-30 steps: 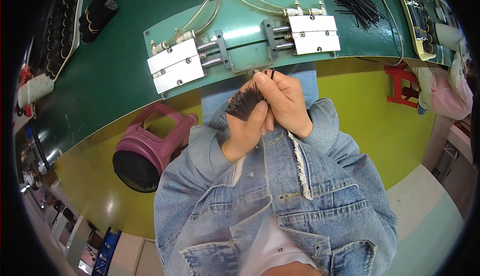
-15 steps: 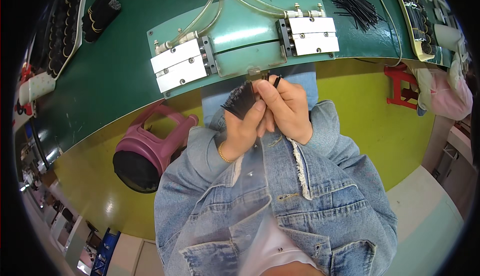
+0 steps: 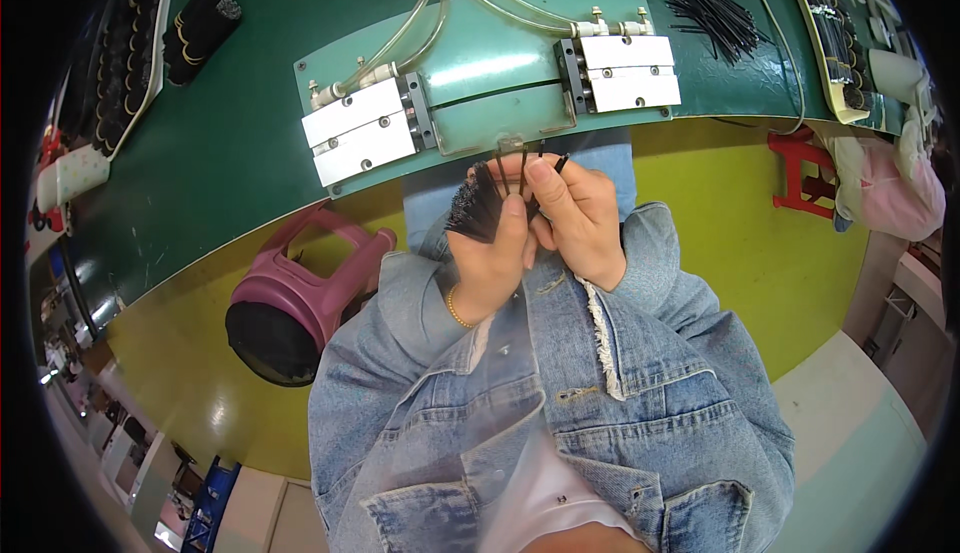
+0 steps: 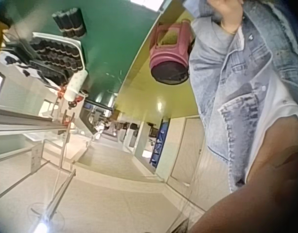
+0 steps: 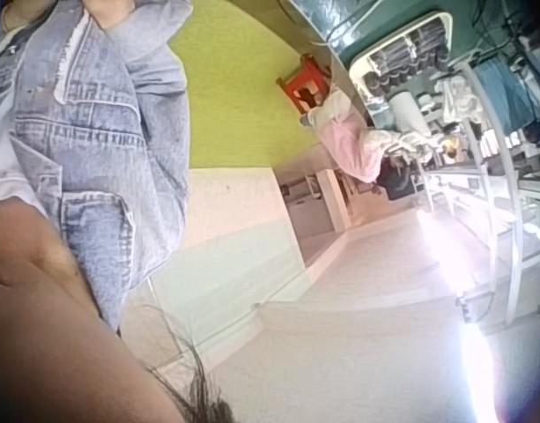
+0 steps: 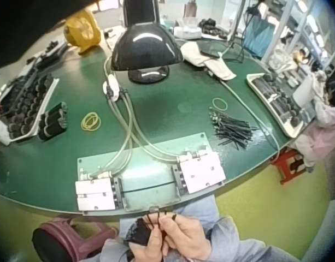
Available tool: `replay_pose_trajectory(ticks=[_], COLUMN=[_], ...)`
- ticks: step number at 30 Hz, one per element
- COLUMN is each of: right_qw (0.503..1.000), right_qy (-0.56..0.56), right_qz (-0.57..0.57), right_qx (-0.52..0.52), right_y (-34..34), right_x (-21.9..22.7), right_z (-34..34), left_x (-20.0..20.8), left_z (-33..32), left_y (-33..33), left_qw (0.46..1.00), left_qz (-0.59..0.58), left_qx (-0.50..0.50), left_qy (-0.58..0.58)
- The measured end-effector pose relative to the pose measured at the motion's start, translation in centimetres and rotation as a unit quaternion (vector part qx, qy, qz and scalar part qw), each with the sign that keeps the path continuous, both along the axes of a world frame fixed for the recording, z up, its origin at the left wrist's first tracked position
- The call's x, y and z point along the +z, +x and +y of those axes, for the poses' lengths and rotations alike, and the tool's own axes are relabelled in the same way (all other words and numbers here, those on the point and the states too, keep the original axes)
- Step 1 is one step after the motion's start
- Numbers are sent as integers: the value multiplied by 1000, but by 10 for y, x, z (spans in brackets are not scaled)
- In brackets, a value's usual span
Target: Manually inserting small wires into plastic connector housings at an assembly workstation.
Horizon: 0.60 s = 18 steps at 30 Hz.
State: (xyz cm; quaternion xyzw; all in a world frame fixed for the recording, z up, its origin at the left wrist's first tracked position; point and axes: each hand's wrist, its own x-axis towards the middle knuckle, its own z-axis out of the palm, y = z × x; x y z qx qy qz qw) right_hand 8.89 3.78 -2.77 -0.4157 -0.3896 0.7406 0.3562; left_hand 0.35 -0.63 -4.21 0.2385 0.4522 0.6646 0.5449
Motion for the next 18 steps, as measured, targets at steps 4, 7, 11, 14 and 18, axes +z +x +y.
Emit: replay_pose_trajectory(ticks=[4,7,11,14,18], right_qw=[995,997,999,999,999], right_qy=[84,68,39,30,43], right_qz=[-49,-32,-28,-27,-12], right_qx=[6,19,23,21,14], right_y=[-1,0,-2,-4,-5], right_x=[0,0,-1,-3,-12], right_z=[-2,0,3,4,2], left_x=[-4,-7,-10,-12,-18], left_z=[-1,-3,-6,-7,-8], left_y=[2,1,0,1,1], left_qw=[999,999,999,999,999], left_qz=[18,34,43,38,53], left_qx=[35,29,-4,2,0], left_qy=[-6,0,4,-13,10])
